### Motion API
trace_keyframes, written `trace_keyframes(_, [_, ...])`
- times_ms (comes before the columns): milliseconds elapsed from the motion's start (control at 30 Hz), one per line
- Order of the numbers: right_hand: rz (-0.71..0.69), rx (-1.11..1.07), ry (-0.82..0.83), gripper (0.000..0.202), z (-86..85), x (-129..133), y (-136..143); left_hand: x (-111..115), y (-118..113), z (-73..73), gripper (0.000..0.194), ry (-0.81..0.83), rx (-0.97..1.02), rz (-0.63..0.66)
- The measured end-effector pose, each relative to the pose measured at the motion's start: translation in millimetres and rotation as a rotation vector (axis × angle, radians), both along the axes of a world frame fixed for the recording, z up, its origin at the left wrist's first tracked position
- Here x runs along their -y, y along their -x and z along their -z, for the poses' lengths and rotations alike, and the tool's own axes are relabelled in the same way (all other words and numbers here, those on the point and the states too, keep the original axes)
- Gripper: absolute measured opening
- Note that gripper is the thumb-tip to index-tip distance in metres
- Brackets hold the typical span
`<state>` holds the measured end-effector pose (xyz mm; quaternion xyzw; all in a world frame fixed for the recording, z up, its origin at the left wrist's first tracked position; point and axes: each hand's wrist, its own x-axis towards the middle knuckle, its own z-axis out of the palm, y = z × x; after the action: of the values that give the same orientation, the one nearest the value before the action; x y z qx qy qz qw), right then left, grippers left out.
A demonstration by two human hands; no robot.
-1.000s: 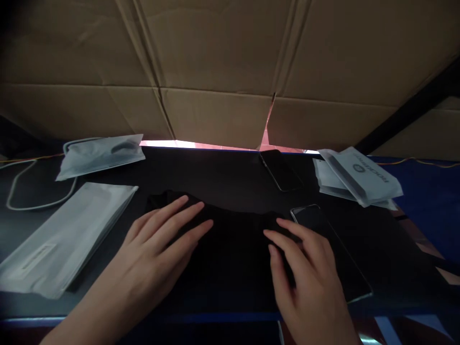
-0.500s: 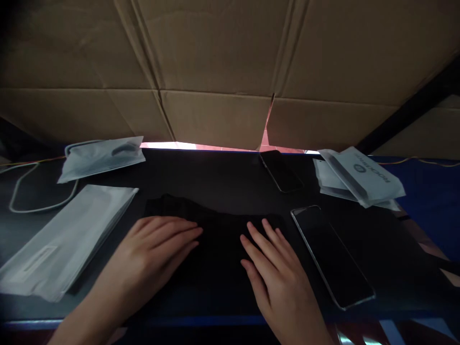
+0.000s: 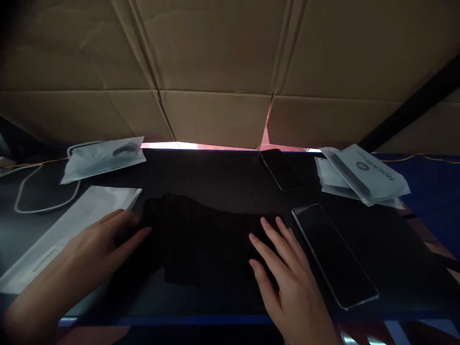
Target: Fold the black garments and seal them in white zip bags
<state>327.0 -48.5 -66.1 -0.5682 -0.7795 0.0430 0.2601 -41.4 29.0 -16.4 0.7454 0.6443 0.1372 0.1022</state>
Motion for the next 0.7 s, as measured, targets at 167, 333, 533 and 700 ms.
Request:
trace_keyframes(167, [-0.011, -0.003, 0.021, 0.049, -1.3, 1, 0, -4, 0, -13.5, 0.029, 0.039, 0.119, -0.061])
trace_keyframes(333, [-0.072, 0.066, 0.044, 0.045, -2.1, -1, -1, -1, -44, -33.7, 0.023, -0.113, 0.369, -0.029])
trace_keyframes(533, [-0.106, 0.091, 0.029, 0.044, -0.4, -4, -3, 15, -134, -19.3, 0.008, 0.062, 0.414, 0.243])
trace_keyframes(700, [-0.104, 0.089, 0.029, 0.042, -0.7, -4, -3, 14, -124, -13.6, 0.017, -0.086, 0.468, 0.416])
